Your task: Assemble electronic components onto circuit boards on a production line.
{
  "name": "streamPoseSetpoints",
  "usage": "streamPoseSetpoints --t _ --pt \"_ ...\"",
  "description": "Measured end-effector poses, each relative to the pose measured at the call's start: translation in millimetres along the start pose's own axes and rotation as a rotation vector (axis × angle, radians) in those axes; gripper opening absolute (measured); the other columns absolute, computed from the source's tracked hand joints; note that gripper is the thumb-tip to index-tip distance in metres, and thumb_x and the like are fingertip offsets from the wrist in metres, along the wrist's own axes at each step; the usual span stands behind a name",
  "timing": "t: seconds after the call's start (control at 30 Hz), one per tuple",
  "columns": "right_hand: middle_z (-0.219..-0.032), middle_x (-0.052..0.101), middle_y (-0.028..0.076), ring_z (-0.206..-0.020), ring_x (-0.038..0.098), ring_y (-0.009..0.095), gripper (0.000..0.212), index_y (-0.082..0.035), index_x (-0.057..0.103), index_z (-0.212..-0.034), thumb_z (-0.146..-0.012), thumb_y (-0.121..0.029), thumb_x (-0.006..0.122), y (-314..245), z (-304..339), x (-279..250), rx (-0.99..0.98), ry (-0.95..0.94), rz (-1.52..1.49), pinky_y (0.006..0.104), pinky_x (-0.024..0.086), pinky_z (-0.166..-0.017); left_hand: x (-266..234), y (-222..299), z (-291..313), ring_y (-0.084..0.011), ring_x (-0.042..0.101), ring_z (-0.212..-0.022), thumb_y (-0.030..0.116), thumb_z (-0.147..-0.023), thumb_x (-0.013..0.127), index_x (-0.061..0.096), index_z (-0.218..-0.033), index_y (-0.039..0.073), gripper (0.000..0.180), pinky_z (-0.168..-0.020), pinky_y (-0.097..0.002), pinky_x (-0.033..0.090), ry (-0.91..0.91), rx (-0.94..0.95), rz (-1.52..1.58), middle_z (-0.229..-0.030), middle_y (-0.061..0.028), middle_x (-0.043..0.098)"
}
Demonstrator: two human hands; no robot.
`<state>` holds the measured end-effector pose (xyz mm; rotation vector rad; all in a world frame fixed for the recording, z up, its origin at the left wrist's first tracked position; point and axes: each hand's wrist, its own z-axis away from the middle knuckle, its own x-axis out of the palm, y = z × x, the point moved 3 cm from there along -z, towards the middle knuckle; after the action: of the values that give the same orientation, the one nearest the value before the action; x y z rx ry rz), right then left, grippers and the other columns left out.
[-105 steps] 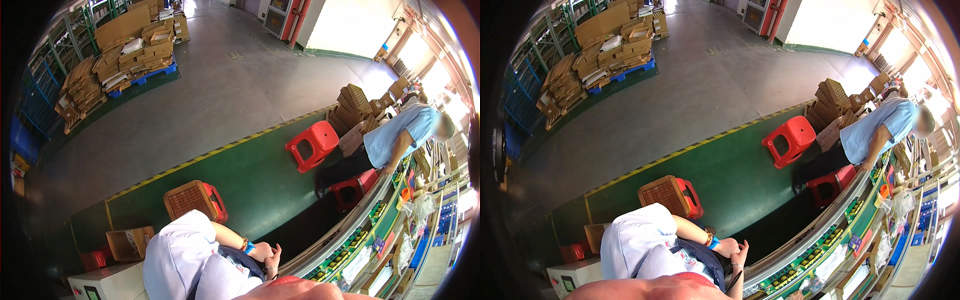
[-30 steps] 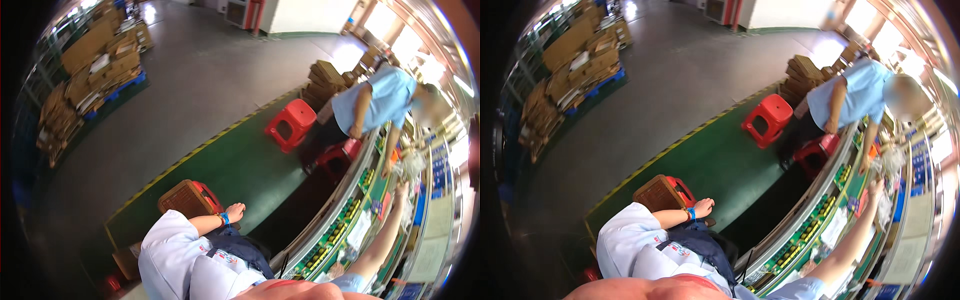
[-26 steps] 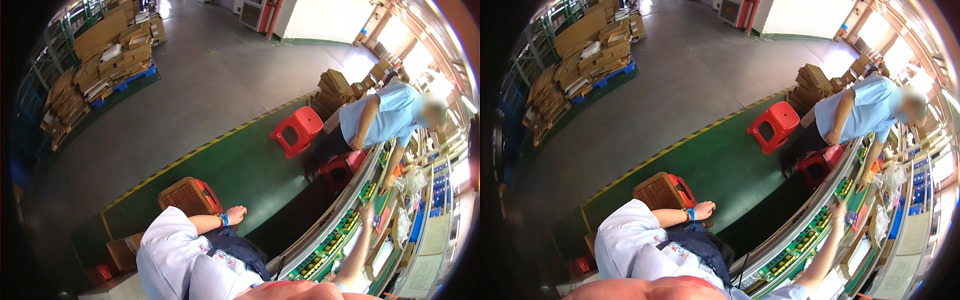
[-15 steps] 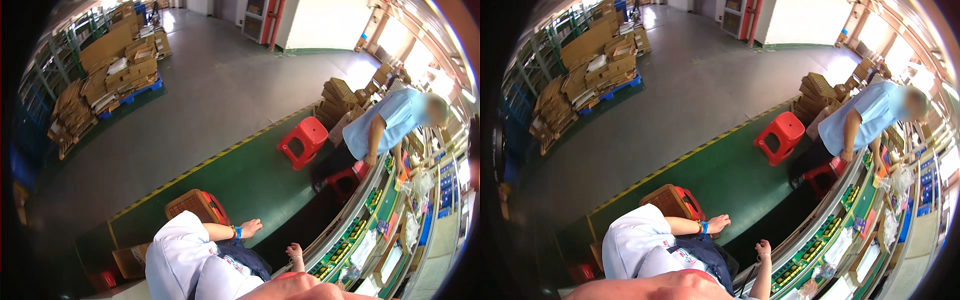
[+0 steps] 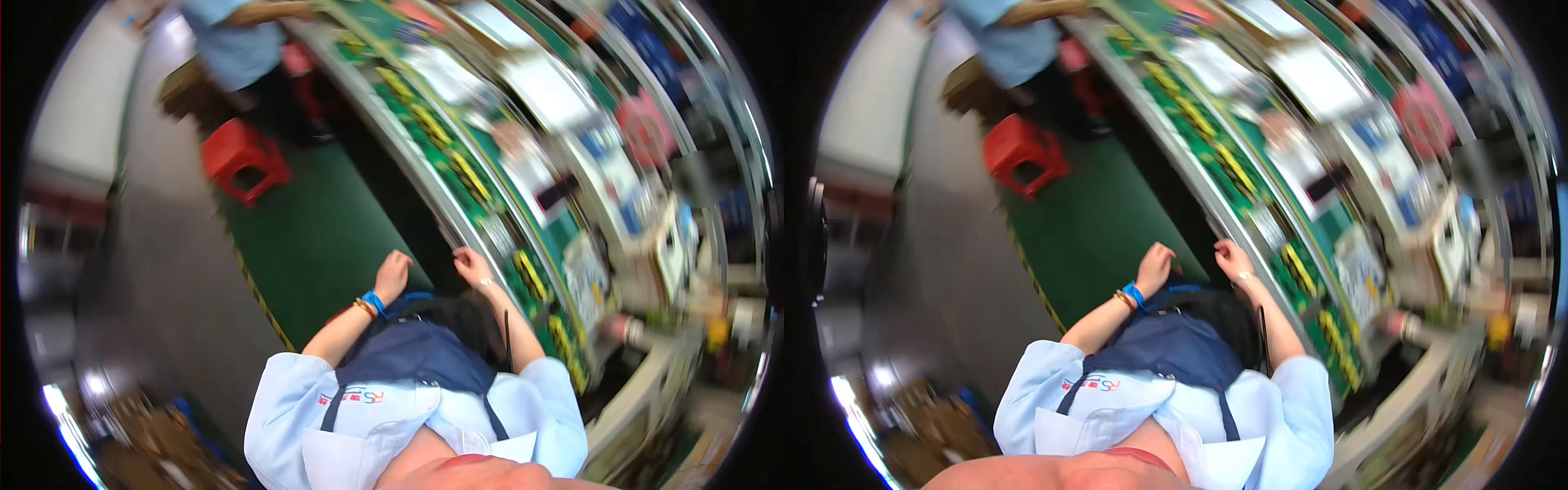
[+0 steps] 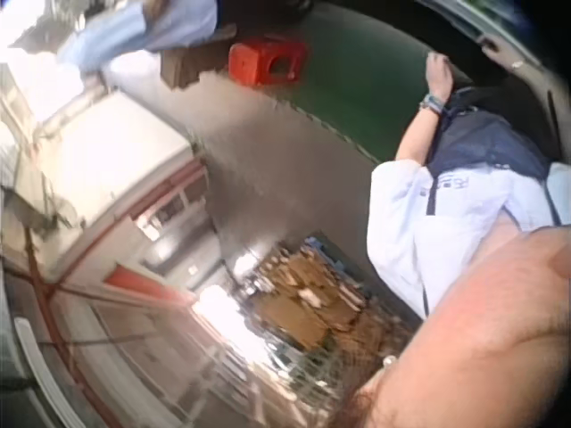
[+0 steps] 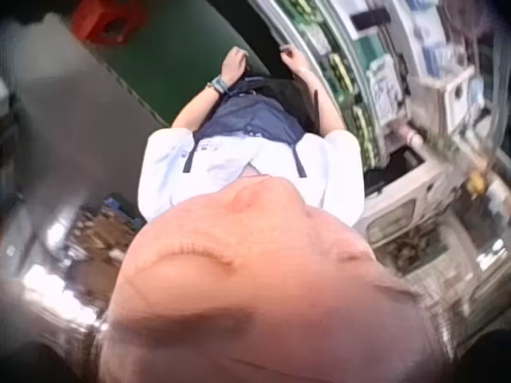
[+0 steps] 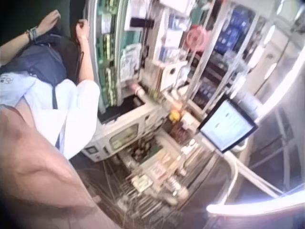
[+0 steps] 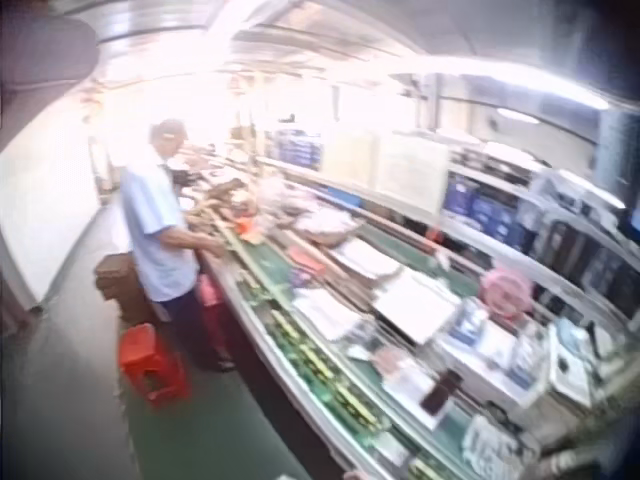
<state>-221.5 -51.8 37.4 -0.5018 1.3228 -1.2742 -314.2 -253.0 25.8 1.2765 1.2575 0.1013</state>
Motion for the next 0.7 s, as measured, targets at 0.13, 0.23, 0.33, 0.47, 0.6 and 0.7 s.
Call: streamPoseSetpoints --t 0.13,0.23,0.33,0.47,0.6,0.7 --pt "-0.069 0.056 0.001 -0.06 0.052 0.008 0.018 -0.004 0.059 -0.095 -0.078 -0.01 0.057 41.7 74.8 -36.8 0.243 0.207 -0.113 0.0227 0.044 -0.057 50.2 41.9 -26.1 -0.0302 0.052 -0.08 -0.003 -0.074 0.05 0.054 -0.081 0.004 0.01 -0.067 -0.0374 0.045 -0.246 0.178 0.071 -0.083 -0.0123 0.049" --pt "-0.07 0.057 0.0 -0.058 0.05 0.007 0.017 -0.004 0.059 -0.094 -0.078 -0.009 0.057 72.0 139.9 -54.7 0.364 0.338 -0.183 0.022 0.043 -0.056 89.2 88.8 -32.0 -0.0296 0.052 -0.08 -0.004 -0.074 0.051 0.054 -0.081 0.003 0.011 -0.066 -0.0366 0.045 -0.384 0.314 0.144 -0.082 -0.0116 0.05" --pt "-0.067 0.058 0.003 -0.056 0.054 0.01 0.016 -0.006 0.059 -0.094 -0.079 -0.01 0.058 103.4 194.0 -59.5 0.432 0.502 -0.276 0.0248 0.044 -0.055 123.6 131.8 -34.5 -0.0296 0.052 -0.079 -0.004 -0.074 0.052 0.054 -0.082 0.004 0.011 -0.066 -0.0368 0.045 -0.488 0.395 0.214 -0.08 -0.0115 0.05" --pt "-0.067 0.059 0.003 -0.058 0.053 0.008 0.015 -0.004 0.057 -0.098 -0.083 -0.008 0.055 130.2 232.8 -78.7 0.511 0.673 -0.42 0.0222 0.044 -0.055 162.9 180.8 -25.1 -0.0281 0.052 -0.082 -0.001 -0.073 0.054 0.053 -0.085 0.003 0.013 -0.069 -0.0373 0.043 -0.614 0.577 0.189 -0.081 -0.01 0.051" --pt "-0.068 0.059 0.003 -0.053 0.048 0.007 0.021 -0.005 0.053 -0.105 -0.085 -0.009 0.053 151.6 233.3 -93.2 0.506 0.718 -0.643 0.0208 0.039 -0.049 201.2 214.3 -17.1 -0.0259 0.052 -0.088 0.004 -0.072 0.054 0.053 -0.094 0.001 0.022 -0.078 -0.0373 0.041 -0.641 0.74 0.111 -0.089 -0.0092 0.054" --pt "-0.068 0.058 0.003 -0.05 0.046 0.006 0.022 -0.004 0.052 -0.107 -0.085 -0.01 0.051 154.6 220.1 -102.9 0.524 0.684 -0.794 0.0204 0.037 -0.047 226.7 216.0 -16.9 -0.0251 0.051 -0.089 0.009 -0.072 0.053 0.053 -0.099 0.0 0.028 -0.08 -0.0358 0.041 -0.582 0.825 0.018 -0.09 -0.0103 0.054"
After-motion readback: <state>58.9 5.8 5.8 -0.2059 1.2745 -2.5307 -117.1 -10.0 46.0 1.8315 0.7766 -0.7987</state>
